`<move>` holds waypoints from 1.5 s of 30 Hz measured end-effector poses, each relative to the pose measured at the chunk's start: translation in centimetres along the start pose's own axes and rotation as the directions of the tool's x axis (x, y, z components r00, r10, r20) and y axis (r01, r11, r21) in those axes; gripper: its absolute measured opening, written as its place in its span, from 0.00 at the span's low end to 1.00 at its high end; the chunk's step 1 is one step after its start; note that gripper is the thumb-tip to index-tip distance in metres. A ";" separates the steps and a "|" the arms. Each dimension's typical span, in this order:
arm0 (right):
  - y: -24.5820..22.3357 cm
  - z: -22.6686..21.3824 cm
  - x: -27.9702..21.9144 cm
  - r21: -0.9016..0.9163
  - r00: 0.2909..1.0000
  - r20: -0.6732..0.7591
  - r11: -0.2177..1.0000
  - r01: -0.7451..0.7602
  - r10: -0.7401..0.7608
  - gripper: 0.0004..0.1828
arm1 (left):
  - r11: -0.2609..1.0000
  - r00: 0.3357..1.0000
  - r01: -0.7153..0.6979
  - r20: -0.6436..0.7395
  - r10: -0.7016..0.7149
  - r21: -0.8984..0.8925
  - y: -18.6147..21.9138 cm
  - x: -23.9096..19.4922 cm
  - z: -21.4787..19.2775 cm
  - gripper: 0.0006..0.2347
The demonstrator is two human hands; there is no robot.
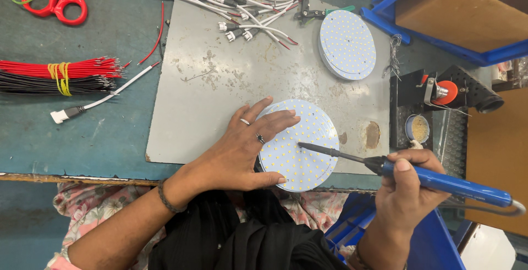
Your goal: The person wipes the work surface with a cloth, then picks up circular LED modules and places them on the table. Using a soldering iron and solder wire, the person solders wires to the LED modules, handling each module one at a time and stacking completed units.
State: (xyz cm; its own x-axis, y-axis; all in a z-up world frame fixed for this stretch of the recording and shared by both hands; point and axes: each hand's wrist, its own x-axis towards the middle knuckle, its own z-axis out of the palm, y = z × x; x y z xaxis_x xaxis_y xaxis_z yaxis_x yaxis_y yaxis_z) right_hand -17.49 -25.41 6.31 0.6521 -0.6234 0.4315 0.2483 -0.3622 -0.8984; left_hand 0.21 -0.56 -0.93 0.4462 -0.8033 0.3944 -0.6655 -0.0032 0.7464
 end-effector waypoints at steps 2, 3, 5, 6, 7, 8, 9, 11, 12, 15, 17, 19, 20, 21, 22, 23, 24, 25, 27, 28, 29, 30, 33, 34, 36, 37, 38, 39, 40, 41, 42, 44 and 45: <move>0.1 0.0 0.1 0.002 1.000 0.015 1.000 -0.001 0.001 0.08 | 1.000 1.000 -0.001 0.000 0.001 0.004 0.0 0.0 0.0 0.42; 0.1 0.0 0.1 0.008 1.000 0.016 1.000 -0.005 0.005 0.09 | 1.000 1.000 -0.002 0.000 0.002 0.005 0.0 0.0 0.0 0.42; 0.2 0.1 0.0 0.021 1.000 0.019 1.000 -0.011 0.011 0.10 | 1.000 1.000 -0.005 -0.001 0.005 0.008 0.0 -0.1 0.0 0.42; 0.2 0.1 0.0 0.030 1.000 0.009 0.999 -0.011 0.011 0.09 | 1.000 1.000 -0.006 -0.002 0.006 0.011 0.0 0.0 0.0 0.42; 0.1 0.0 0.0 0.038 1.000 0.000 0.999 -0.010 0.010 0.09 | 1.000 1.000 -0.008 -0.003 0.008 0.013 0.0 0.0 0.1 0.42; 0.1 0.0 0.0 0.046 1.000 -0.009 0.999 -0.009 0.010 0.09 | 1.000 1.000 -0.007 -0.003 0.007 0.013 0.0 0.0 0.1 0.42; 0.0 -0.1 -0.1 0.044 1.000 -0.027 0.999 -0.004 0.005 0.08 | 1.000 1.000 -0.007 -0.002 0.007 0.014 0.0 0.0 0.1 0.42; 0.0 -0.3 -0.1 0.040 0.998 -0.065 0.999 0.008 -0.005 0.07 | 1.000 1.000 -0.007 -0.004 0.007 0.015 0.0 0.0 0.1 0.43; 0.0 -0.4 -0.2 0.036 0.998 -0.060 0.999 0.011 -0.009 0.07 | 1.000 1.000 -0.007 -0.005 0.007 0.015 0.0 0.0 0.1 0.43; 0.3 -0.7 -0.4 0.019 0.999 -0.038 1.000 0.023 -0.022 0.07 | 1.000 1.000 -0.003 -0.005 0.003 0.014 0.0 0.0 0.1 0.43; 0.6 -0.8 -0.5 0.012 0.999 -0.029 0.999 0.029 -0.029 0.08 | 1.000 1.000 0.001 -0.003 -0.001 0.013 0.0 0.0 0.1 0.42; 0.7 -0.9 -0.7 0.030 0.998 -0.051 0.999 0.030 -0.028 0.07 | 1.000 1.000 0.001 0.000 -0.001 0.012 0.0 -0.1 0.1 0.42; 0.6 -0.9 -0.8 0.035 0.996 -0.073 0.998 0.056 -0.053 0.08 | 1.000 1.000 0.002 0.000 -0.002 0.014 0.0 0.0 0.1 0.42; 0.7 -0.8 -0.7 0.046 0.993 -0.088 0.996 0.081 -0.076 0.09 | 1.000 1.000 0.001 0.001 -0.001 0.017 0.0 0.0 0.1 0.42; 0.6 -0.7 -0.8 0.046 0.986 -0.106 0.990 0.133 -0.127 0.11 | 1.000 1.000 -0.001 0.002 0.001 0.019 0.1 0.0 0.0 0.42; 0.5 -0.5 -1.1 0.045 0.981 -0.122 0.986 0.159 -0.153 0.14 | 1.000 1.000 0.001 -0.004 -0.001 0.026 0.2 0.0 0.1 0.42; 0.5 -0.4 -1.3 0.044 0.974 -0.139 0.982 0.186 -0.178 0.17 | 0.999 1.000 0.002 -0.010 -0.002 0.033 0.3 0.0 0.0 0.42; 0.5 -0.1 -1.9 0.044 0.972 -0.154 0.981 0.189 -0.180 0.21 | 0.999 1.000 -0.001 -0.013 0.002 0.035 0.5 0.0 0.0 0.42; 1.0 0.4 -3.1 0.003 0.966 -0.171 0.980 0.197 -0.194 0.25 | 0.999 0.995 -0.033 -0.098 0.029 -0.041 0.7 0.0 -0.3 0.39; 1.6 1.0 -4.0 -0.039 0.963 -0.172 0.978 0.203 -0.207 0.26 | 0.996 0.989 -0.052 -0.140 0.040 -0.079 0.7 0.2 -0.3 0.38; 2.3 1.5 -4.8 -0.075 0.961 -0.171 0.975 0.207 -0.217 0.27 | 0.995 0.991 -0.036 -0.135 0.023 -0.093 0.7 0.5 -0.4 0.35; 3.1 2.2 -6.0 -0.063 0.957 -0.180 0.973 0.220 -0.228 0.26 | 0.994 0.992 -0.020 -0.128 0.006 -0.107 0.6 0.8 -0.5 0.32; 4.9 3.4 -9.6 -0.058 0.978 -0.034 0.977 0.205 -0.208 0.20 | 0.999 0.995 0.003 -0.103 -0.008 -0.052 0.5 1.5 -0.4 0.25; 5.5 3.5 -10.4 -0.064 0.980 0.043 0.979 0.196 -0.193 0.18 | 1.000 0.996 0.004 -0.094 -0.006 -0.018 0.5 1.7 -0.4 0.24; 7.0 3.7 -11.6 -0.059 0.912 0.261 0.937 0.343 -0.317 0.28 | 1.000 0.986 0.024 -0.165 -0.022 0.009 0.9 1.6 -0.4 0.22; 7.7 3.2 -11.9 -0.046 0.854 0.364 0.909 0.414 -0.371 0.34 | 0.999 0.980 0.034 -0.199 -0.029 0.021 1.2 1.2 -0.4 0.22; 8.7 3.3 -12.4 -0.076 0.886 0.277 0.910 0.407 -0.373 0.28 | 0.998 0.966 0.068 -0.248 -0.070 -0.016 1.5 0.7 -0.3 0.21; 9.5 3.0 -13.1 -0.110 0.912 0.188 0.914 0.390 -0.366 0.23 | 0.993 0.950 0.101 -0.291 -0.115 -0.062 2.0 0.0 -0.1 0.21; 10.0 2.4 -13.5 -0.143 0.929 0.096 0.919 0.368 -0.358 0.19 | 0.985 0.929 0.132 -0.332 -0.161 -0.109 2.4 -0.7 0.1 0.20; 10.6 1.8 -14.1 0.220 0.998 0.051 0.975 0.018 -0.030 0.24 | 0.984 0.930 0.144 -0.325 -0.170 -0.103 2.8 -1.3 0.4 0.20; 10.6 0.7 -14.3 0.546 0.947 0.118 0.777 -0.313 0.299 0.28 | 0.983 0.931 0.155 -0.319 -0.178 -0.097 3.2 -1.8 0.6 0.21; 10.7 0.1 -14.3 0.667 0.880 0.192 0.600 -0.442 0.434 0.30 | 0.986 0.941 0.157 -0.293 -0.168 -0.059 3.3 -2.0 0.8 0.21; 10.6 0.0 -14.0 0.544 0.948 0.122 0.780 -0.311 0.293 0.28 | 0.988 0.951 0.150 -0.271 -0.152 -0.027 3.0 -1.8 0.7 0.21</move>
State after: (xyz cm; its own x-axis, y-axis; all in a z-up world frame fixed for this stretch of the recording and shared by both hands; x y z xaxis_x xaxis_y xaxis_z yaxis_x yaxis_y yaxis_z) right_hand -23.95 -20.51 -9.24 0.7782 -0.6131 0.1357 0.3802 0.2881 -0.8789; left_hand -3.01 0.42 0.26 0.6872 -0.6017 0.4071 -0.5748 -0.1077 0.8112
